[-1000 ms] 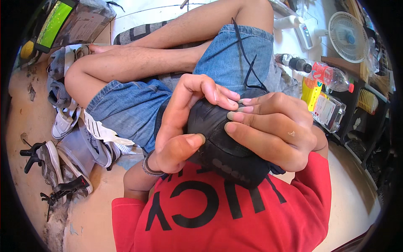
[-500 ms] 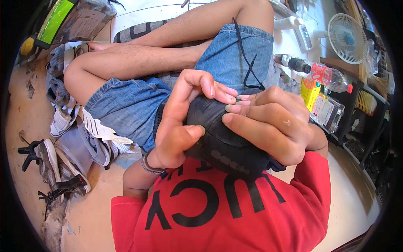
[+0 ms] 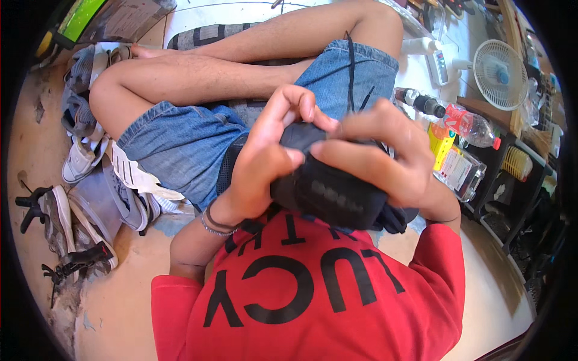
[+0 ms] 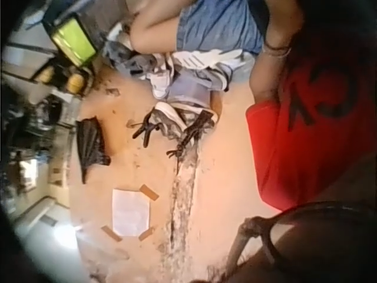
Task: Repairing a black sneaker by applying adhesive to the sole and using a lighter to heat set the bond.
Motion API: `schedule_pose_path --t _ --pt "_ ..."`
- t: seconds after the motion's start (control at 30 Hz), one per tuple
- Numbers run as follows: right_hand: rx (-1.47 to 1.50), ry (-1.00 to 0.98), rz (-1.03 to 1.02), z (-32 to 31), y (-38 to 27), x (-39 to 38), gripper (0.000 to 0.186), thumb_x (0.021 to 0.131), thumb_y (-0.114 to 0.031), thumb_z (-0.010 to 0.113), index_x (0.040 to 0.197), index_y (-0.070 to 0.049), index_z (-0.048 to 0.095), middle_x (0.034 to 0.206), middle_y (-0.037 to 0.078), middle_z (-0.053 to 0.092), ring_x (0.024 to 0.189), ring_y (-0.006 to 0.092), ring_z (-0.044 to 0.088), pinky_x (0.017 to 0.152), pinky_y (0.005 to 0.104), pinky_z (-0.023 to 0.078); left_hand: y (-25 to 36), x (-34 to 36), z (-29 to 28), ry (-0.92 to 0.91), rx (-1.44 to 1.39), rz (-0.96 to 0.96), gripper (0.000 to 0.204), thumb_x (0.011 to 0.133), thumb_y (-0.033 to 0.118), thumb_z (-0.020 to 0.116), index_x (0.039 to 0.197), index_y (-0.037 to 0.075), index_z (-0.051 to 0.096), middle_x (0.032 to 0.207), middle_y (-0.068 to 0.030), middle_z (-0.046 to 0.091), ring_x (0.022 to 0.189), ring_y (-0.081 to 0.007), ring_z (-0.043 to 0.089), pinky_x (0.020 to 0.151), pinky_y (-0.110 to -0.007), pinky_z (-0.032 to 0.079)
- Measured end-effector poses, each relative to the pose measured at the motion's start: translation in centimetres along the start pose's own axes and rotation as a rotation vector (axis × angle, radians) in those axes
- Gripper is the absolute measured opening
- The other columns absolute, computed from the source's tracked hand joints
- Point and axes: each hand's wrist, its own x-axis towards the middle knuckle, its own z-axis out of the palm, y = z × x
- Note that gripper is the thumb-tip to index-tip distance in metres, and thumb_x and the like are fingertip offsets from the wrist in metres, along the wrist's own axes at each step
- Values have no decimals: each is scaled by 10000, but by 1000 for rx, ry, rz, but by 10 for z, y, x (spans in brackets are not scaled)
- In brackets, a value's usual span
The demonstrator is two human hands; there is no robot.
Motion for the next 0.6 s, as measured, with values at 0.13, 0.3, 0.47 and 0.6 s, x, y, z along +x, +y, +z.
schedule_pose_path --t 0.13,0.3,0.47,0.6 --pt "167 -301 254 -1 19 10 263 768 -101 680 1027 -139 663 1108 61 573 774 225 602 636 320 517 -12 17 -8 1 112 32 341 804 202 416 1102 38 420 1057 -71 468 1054 -155 460 985 -273 341" --pt "290 -353 340 4 31 9 209 797 -119 673 1002 -142 636 1134 64 571 863 280 627 740 373 533 -23 30 -15 34 -26 58 269 837 168 380 1066 37 433 1020 -56 431 1009 -153 427 969 -272 326" --pt "228 -391 320 3 34 15 236 769 -123 673 1000 -169 677 1115 58 572 885 240 610 741 345 519 -22 32 -15 62 -81 50 206 882 163 363 1039 48 431 1007 -52 442 1001 -149 439 968 -283 345" --pt "238 -419 88 5 46 20 247 748 -123 649 980 -183 706 1121 65 568 902 241 583 779 339 500 -31 36 -21 55 -52 56 193 995 207 313 1021 67 443 1003 -67 536 978 -139 521 946 -297 410"
